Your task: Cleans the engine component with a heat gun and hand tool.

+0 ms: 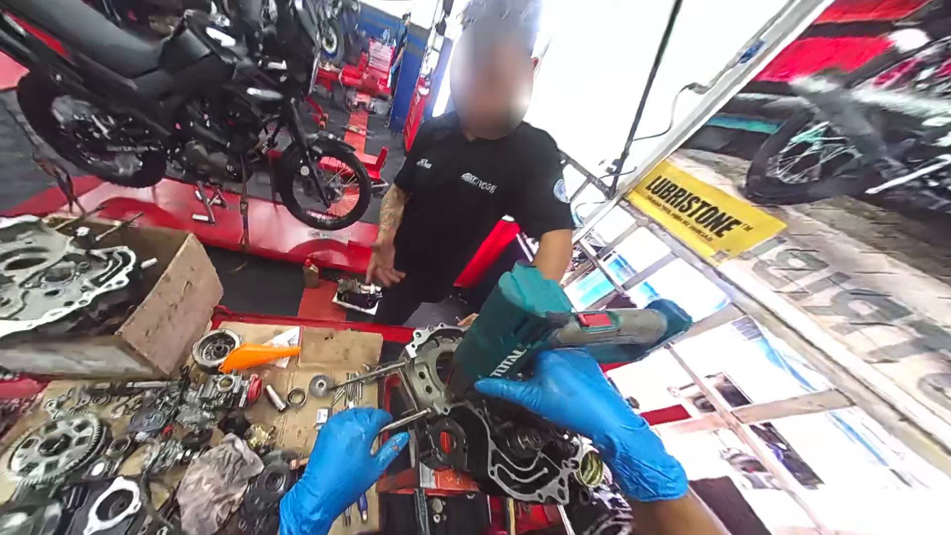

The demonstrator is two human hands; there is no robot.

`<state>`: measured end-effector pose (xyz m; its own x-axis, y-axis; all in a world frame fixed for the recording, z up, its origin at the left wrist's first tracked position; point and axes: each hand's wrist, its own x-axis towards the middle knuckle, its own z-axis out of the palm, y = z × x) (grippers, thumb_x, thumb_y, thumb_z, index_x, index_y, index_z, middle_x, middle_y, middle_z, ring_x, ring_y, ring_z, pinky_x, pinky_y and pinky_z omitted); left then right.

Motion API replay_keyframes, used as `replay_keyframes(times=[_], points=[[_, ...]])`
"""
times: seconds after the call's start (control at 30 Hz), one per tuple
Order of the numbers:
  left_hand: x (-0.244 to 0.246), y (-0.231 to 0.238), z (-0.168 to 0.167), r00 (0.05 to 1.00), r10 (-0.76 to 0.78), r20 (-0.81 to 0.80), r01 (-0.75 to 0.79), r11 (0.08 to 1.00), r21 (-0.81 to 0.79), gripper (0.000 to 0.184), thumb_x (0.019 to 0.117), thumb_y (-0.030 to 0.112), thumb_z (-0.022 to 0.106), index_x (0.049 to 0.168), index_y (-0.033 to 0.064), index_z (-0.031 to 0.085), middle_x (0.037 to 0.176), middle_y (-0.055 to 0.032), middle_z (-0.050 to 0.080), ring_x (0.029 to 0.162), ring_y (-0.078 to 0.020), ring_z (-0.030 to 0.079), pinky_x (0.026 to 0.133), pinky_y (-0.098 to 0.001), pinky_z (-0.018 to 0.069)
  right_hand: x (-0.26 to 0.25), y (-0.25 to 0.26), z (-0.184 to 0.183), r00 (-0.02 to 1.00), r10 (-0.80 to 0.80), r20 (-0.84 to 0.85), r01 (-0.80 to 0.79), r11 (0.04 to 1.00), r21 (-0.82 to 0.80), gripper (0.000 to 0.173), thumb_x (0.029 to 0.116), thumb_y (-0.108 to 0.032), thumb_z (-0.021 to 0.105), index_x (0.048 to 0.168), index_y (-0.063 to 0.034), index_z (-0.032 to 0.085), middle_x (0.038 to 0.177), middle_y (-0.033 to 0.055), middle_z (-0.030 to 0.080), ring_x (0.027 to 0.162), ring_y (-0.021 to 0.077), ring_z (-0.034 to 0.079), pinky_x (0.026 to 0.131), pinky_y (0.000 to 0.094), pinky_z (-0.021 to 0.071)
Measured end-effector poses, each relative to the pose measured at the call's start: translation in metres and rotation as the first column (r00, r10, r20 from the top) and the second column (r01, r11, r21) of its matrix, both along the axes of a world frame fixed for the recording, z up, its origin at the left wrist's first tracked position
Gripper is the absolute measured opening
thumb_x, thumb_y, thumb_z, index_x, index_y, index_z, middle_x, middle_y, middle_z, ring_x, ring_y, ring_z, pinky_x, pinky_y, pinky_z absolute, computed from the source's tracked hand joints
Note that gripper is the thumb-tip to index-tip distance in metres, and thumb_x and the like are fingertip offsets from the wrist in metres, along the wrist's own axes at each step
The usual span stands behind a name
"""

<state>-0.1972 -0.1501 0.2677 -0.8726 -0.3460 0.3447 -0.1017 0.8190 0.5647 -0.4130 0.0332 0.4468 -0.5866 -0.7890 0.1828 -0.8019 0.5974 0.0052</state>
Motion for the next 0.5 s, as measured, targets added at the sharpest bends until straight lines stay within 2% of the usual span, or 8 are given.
replay_keyframes(times=[0.07,0.23,0.33,0.5], points=[[0.004,0.002,-0.002,1.000,-0.007,0.010,0.007,1.000,0.008,0.045,0.0989,0.051,0.056,0.105,0.0112,0.078,0.098,-0.0083,0.077,0.094,-0.0274,0.075,0.080,-0.0500,0.0602,0.003,-0.001,-0.004,1.000,-0.004,0.026,0.003,1.000,0.024,0.097,0.0695,-0.094,0.055,0.102,-0.0047,0.074,0.102,0.0183,0.074,0.107,0.0376,0.069,0.093,0.0645,0.0485],[0.001,0.002,-0.004,1.000,0.005,-0.014,-0.004,1.000,0.006,0.049,0.0996,0.052,0.054,0.104,0.0102,0.078,0.097,-0.0085,0.077,0.094,-0.0276,0.075,0.082,-0.0499,0.0600,0.003,-0.010,-0.007,0.998,-0.013,0.068,0.013,1.000,0.002,0.097,0.0702,-0.092,0.057,0.106,-0.0043,0.073,0.103,0.0184,0.073,0.109,0.0367,0.068,0.095,0.0631,0.0480],[0.002,0.002,-0.005,0.999,0.016,-0.028,-0.016,1.000,-0.015,0.049,0.0990,0.053,0.054,0.103,0.0108,0.078,0.095,-0.0077,0.077,0.092,-0.0268,0.075,0.080,-0.0489,0.0605,0.006,-0.020,-0.009,0.996,-0.015,0.093,0.015,1.000,-0.003,0.093,0.0712,-0.090,0.058,0.101,-0.0039,0.073,0.097,0.0180,0.073,0.103,0.0367,0.069,0.090,0.0620,0.0491],[0.001,0.002,-0.006,1.000,0.023,-0.014,-0.023,1.000,-0.018,0.049,0.0984,0.055,0.053,0.102,0.0130,0.078,0.094,-0.0054,0.077,0.090,-0.0245,0.075,0.079,-0.0472,0.0609,-0.001,-0.032,-0.006,0.992,-0.049,0.115,0.047,0.999,0.021,0.094,0.0705,-0.092,0.058,0.105,-0.0053,0.074,0.103,0.0160,0.074,0.110,0.0337,0.067,0.100,0.0592,0.0459]])
